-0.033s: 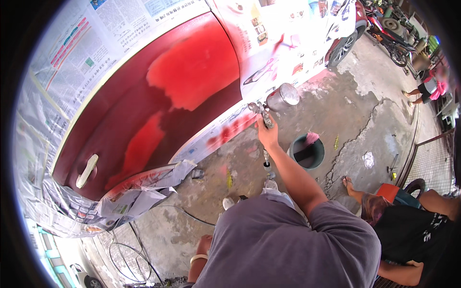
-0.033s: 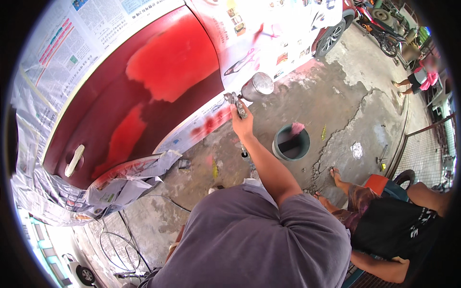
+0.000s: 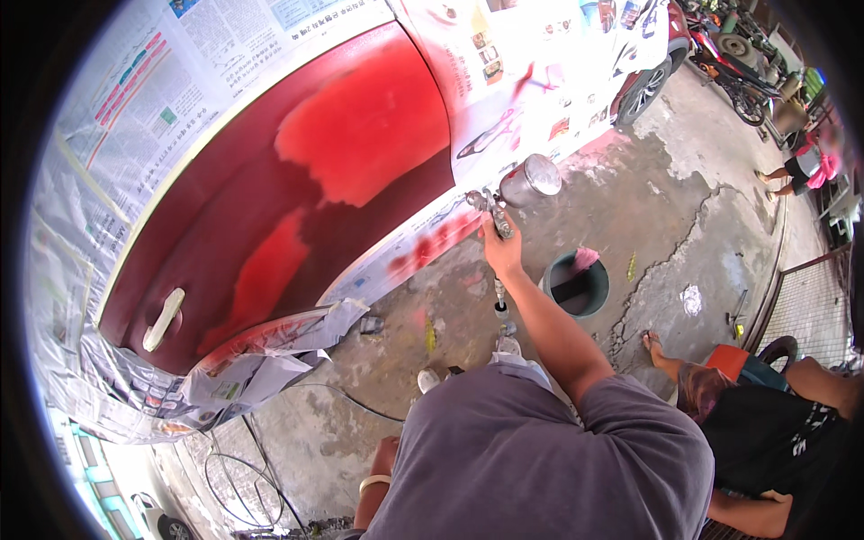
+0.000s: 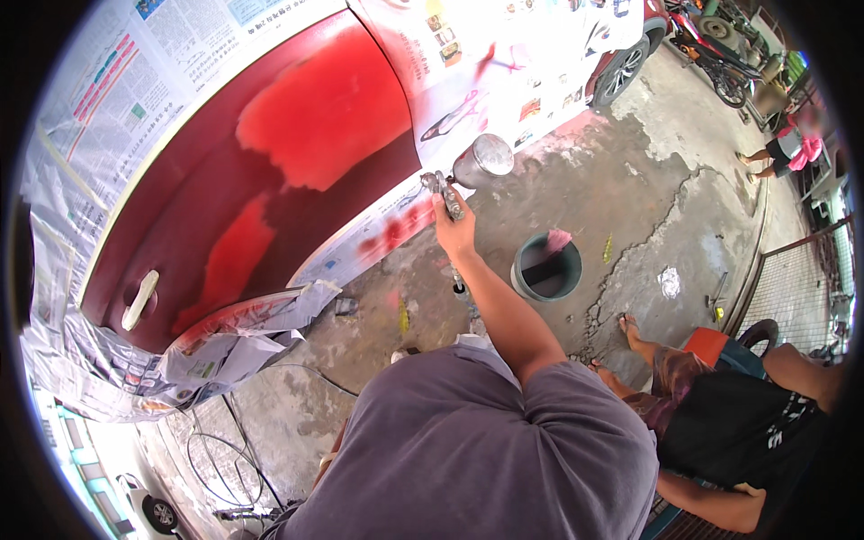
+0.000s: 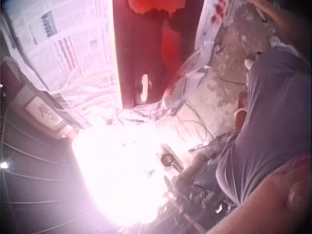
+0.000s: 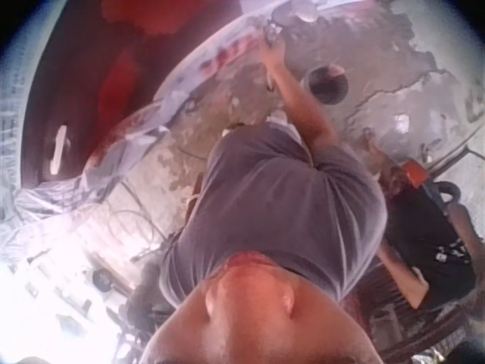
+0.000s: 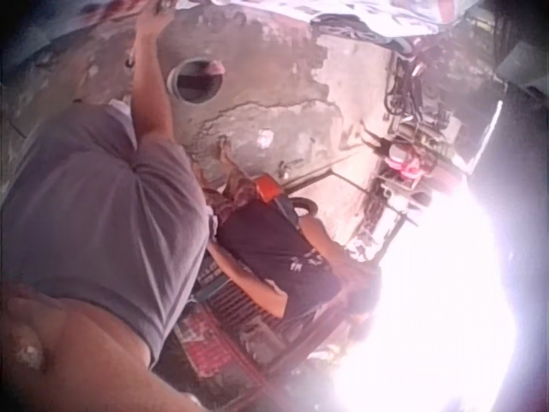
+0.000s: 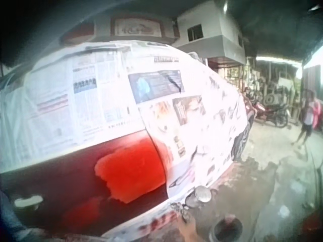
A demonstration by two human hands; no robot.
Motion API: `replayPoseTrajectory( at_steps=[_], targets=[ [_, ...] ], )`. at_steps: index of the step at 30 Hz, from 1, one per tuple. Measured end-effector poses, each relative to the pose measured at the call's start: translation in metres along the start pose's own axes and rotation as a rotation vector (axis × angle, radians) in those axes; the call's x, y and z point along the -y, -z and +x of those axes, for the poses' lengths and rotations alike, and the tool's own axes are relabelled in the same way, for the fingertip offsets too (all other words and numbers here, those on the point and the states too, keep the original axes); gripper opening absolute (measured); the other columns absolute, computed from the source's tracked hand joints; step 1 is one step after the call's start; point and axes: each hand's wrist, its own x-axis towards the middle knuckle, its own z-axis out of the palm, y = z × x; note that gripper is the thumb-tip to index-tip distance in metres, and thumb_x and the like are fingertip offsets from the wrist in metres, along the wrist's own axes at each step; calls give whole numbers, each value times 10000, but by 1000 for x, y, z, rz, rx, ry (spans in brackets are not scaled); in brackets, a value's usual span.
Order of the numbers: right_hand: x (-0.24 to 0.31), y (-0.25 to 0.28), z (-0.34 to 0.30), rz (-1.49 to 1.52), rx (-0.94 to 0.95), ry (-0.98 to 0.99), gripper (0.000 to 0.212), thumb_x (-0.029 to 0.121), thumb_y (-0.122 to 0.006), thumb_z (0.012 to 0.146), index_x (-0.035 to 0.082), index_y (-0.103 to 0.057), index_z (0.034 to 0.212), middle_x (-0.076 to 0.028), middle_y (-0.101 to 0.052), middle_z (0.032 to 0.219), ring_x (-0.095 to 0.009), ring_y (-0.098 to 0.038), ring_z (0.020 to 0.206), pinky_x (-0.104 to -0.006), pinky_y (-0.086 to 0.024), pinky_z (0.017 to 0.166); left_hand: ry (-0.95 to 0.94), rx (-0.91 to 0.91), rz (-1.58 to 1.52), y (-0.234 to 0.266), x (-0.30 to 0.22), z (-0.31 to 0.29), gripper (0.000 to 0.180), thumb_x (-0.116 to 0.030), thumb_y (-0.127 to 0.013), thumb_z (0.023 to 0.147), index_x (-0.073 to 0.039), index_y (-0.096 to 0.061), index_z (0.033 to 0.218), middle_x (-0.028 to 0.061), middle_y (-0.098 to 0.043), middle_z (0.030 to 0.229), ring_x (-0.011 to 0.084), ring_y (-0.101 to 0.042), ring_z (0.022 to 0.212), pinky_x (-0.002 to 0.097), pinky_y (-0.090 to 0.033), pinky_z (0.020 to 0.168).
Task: The person prepares red paint and uses a spray gun to apply it to a car door that is masked with newspaper. They walk to the work area, then repeatedly spray the door surface in overlapping passes while another person stands nearby.
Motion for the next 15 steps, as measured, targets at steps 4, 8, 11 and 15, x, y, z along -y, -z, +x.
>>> replayPoseTrajectory(
  at_steps=[4, 8, 11, 15],
  targets=[
    [-9, -5, 23, 1, -8, 37, 238, 257, -598, 1030, 42, -609, 928, 25, -576, 705, -51, -489, 651, -246, -388, 580, -215, -67, 14, -8, -30, 26, 282, -272, -690, 870, -49, -742, 1035, 149, -756, 978, 286, -732, 915, 372, -570, 794],
    [-9, 0, 42, -33, 34, 43, 270, 285, -620, 1019, 17, -646, 998, -3, -614, 725, -75, -525, 666, -269, -430, 609, -298, -118, 51, -1, -56, 40, 333, -297, -689, 886, -30, -736, 1078, 166, -757, 1000, 270, -743, 917, 350, -568, 811],
    [2, -2, 49, -231, -84, -14, 464, 293, -662, 984, -11, -599, 1329, -178, -736, 946, -207, -702, 885, -339, -527, 796, -144, -78, -181, 11, -67, 25, 330, -296, -701, 882, -45, -739, 1093, 152, -761, 1007, 261, -749, 909, 356, -569, 820],
    [-7, -14, 55, -243, -210, 131, 499, 334, -659, 982, 45, -576, 1381, -224, -721, 1074, -323, -718, 1000, -368, -529, 853, -20, -95, -111, 8, -51, 16, 298, -269, -712, 879, -74, -747, 1101, 131, -768, 983, 241, -750, 902, 361, -569, 830]
  ],
)
